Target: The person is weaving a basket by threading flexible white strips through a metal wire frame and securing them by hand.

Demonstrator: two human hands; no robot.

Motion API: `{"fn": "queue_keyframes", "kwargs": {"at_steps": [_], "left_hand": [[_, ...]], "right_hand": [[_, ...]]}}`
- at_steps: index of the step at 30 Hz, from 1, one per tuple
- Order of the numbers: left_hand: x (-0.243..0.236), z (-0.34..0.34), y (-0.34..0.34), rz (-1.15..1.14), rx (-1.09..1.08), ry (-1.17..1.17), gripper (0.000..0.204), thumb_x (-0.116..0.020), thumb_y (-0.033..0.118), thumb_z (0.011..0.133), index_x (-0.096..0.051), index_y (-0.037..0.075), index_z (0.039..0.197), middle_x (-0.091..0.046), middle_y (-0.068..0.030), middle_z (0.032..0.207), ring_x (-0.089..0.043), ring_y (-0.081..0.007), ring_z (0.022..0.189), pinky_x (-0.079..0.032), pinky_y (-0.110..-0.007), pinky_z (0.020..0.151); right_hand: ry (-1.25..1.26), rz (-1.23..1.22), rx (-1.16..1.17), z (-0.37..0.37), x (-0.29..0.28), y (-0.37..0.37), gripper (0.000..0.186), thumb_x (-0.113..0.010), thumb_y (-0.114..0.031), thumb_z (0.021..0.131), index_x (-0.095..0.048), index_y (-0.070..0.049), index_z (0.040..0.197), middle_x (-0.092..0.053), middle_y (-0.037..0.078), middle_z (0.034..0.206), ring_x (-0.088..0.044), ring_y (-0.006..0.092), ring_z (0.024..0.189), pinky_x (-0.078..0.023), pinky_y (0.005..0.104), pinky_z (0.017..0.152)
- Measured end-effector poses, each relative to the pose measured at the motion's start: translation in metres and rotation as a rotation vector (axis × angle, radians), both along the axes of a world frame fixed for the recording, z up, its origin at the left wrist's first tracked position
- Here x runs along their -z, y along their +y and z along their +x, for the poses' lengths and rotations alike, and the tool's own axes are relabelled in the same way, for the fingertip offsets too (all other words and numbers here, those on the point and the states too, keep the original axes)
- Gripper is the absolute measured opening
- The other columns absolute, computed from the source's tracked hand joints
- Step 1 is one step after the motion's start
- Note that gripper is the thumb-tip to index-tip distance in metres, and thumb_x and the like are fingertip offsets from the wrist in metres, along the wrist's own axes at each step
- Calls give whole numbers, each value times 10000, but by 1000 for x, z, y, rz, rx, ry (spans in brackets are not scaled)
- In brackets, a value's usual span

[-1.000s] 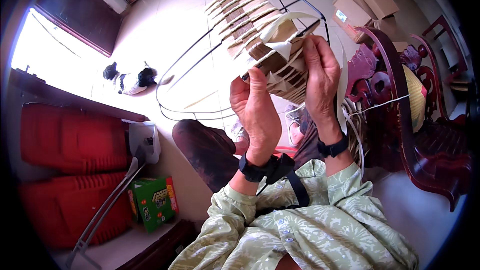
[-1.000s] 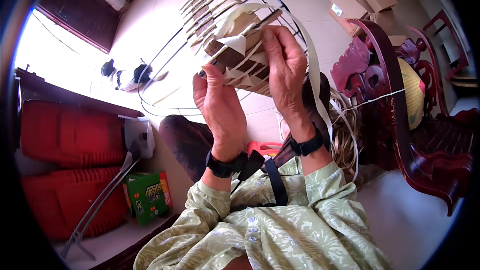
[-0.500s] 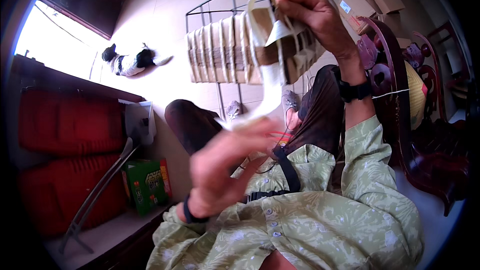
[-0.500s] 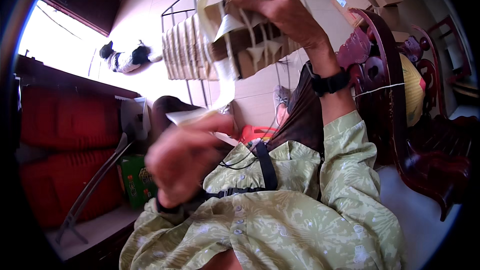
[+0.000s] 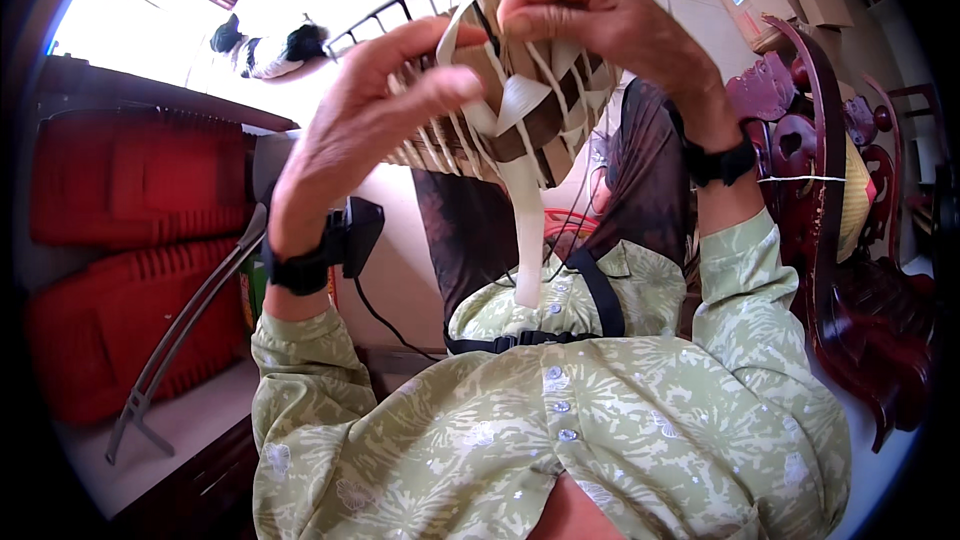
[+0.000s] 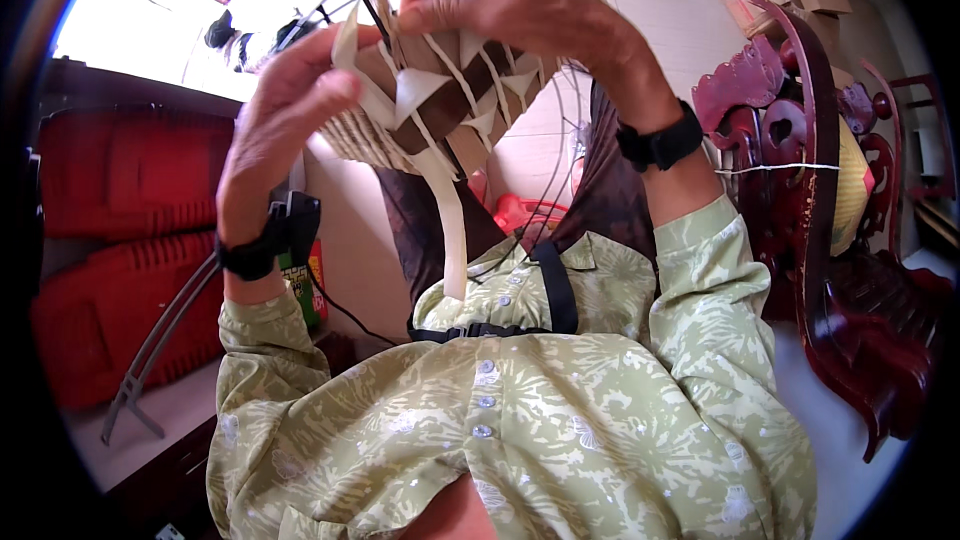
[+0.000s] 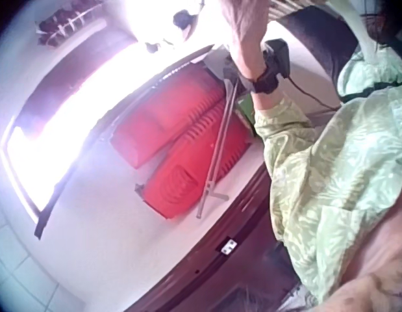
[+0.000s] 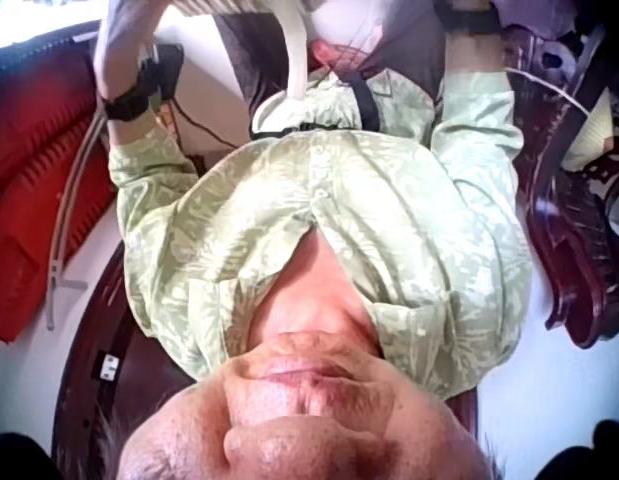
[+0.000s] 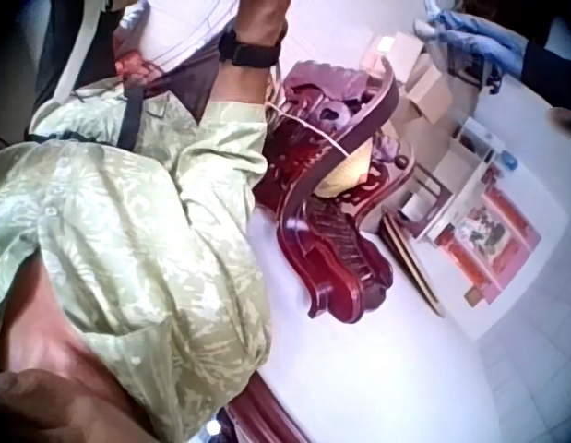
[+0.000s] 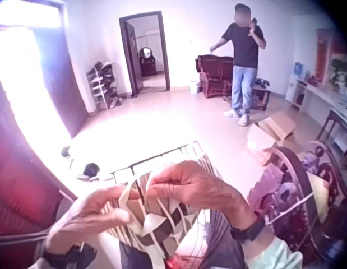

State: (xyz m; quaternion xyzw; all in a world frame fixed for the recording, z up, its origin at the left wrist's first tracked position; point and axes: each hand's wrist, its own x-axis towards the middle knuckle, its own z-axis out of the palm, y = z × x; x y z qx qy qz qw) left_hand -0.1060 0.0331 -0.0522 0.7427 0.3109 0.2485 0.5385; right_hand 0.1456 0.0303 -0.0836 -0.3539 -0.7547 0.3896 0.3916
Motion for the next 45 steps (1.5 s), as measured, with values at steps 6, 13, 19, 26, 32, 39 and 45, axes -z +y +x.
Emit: {"fn": "queue_keyframes", "kwargs": {"at_steps": [6, 13, 19, 26, 32, 39, 45], "left_hand": [[45, 6, -3, 225, 5, -99, 513, -899, 226, 733, -664, -15, 1121, -690, -48, 957, -650, -108, 895, -531, -276, 825], [41, 31, 9, 154, 102, -240, 636, -894, 81, 698, -573, 13, 1243, -674, -69, 1145, -623, -149, 1099, -495, -301, 983], [53, 40, 25, 116, 127, -269, 593, -851, -37, 704, -540, 27, 1205, -658, -42, 1116, -625, -136, 1042, -502, -291, 931], [69, 56, 47, 208, 156, -318, 236, -746, -127, 792, -593, 38, 863, -630, -5, 935, -636, -100, 936, -556, -237, 851], [65, 60, 42, 152, 247, -321, 117, -785, 7, 812, -719, 70, 886, -664, -35, 939, -623, -127, 898, -494, -279, 796], [36, 60, 31, 362, 372, -156, 238, -872, 47, 716, -767, 77, 928, -630, -66, 1083, -608, -202, 1024, -496, -352, 873], [35, 58, 24, 449, 298, -96, 301, -907, 117, 679, -736, 87, 925, -622, -89, 1088, -619, -235, 1004, -504, -353, 855]], "right_hand": [[150, 25, 130, -8, 25, -30, 171, -684, -158, 941, -691, 3, 998, -679, 20, 904, -593, 96, 834, -488, 265, 774], [143, 472, 841, -5, 51, -72, 122, -638, -64, 957, -690, -2, 1049, -688, 82, 1019, -640, 171, 946, -500, 288, 834], [160, 113, 942, -45, 98, -163, 226, -726, 42, 843, -673, -6, 1058, -687, 72, 901, -669, 151, 812, -520, 266, 766], [-94, 418, 925, -49, 105, -150, 380, -837, -68, 697, -601, -62, 995, -619, 88, 921, -573, 300, 819, -459, 399, 748], [-24, 444, 921, -53, 93, -150, 336, -869, -173, 705, -658, -57, 940, -619, 66, 892, -571, 252, 767, -458, 361, 680], [283, 205, 878, -59, 91, -160, 278, -838, -54, 769, -678, -18, 993, -592, 77, 924, -595, 151, 836, -503, 251, 700], [490, 101, 770, -67, 89, -157, 283, -788, 29, 799, -693, -31, 1059, -544, 64, 1019, -612, 136, 906, -566, 246, 769]]}}
